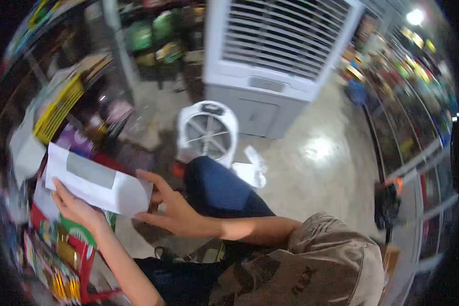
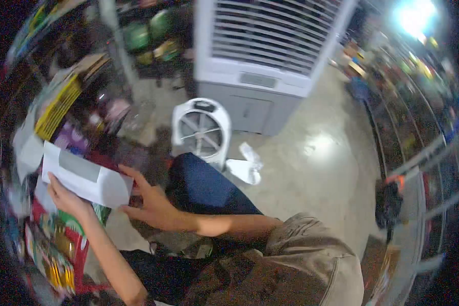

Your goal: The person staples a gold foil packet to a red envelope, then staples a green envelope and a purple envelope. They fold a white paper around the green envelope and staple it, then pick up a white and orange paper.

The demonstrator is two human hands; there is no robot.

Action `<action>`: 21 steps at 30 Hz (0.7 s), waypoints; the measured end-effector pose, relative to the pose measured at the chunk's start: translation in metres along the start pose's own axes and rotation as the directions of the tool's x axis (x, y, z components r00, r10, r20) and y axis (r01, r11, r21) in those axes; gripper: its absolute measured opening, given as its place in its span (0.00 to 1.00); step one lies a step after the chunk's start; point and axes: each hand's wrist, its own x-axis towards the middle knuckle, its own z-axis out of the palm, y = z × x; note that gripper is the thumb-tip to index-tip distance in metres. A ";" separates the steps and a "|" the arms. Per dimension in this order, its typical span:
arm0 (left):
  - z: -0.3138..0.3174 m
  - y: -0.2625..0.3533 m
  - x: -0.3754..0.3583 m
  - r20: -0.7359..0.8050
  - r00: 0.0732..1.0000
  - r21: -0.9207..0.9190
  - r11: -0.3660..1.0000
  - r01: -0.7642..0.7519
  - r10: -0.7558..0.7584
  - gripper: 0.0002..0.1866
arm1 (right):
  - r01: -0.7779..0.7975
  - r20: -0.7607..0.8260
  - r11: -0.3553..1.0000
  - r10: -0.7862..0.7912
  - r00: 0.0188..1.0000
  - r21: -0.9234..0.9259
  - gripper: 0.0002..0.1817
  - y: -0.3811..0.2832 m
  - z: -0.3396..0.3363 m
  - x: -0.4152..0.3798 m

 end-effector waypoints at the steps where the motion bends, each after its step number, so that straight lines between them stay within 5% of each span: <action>1: 0.015 -0.002 -0.012 0.052 0.998 -0.020 0.999 0.035 -0.034 0.19 | -0.044 -0.028 0.999 0.044 0.999 -0.012 0.50 -0.011 -0.008 -0.013; 9: 0.135 -0.019 -0.104 0.429 0.896 -0.192 0.957 0.218 -0.118 0.14 | 0.081 -0.414 0.984 -0.142 0.899 -0.161 0.49 -0.041 -0.088 -0.071; 21: 0.192 -0.015 -0.170 0.488 0.870 -0.123 0.982 0.146 -0.068 0.15 | -0.003 -0.536 0.998 -0.034 0.843 -0.069 0.46 -0.044 -0.124 -0.098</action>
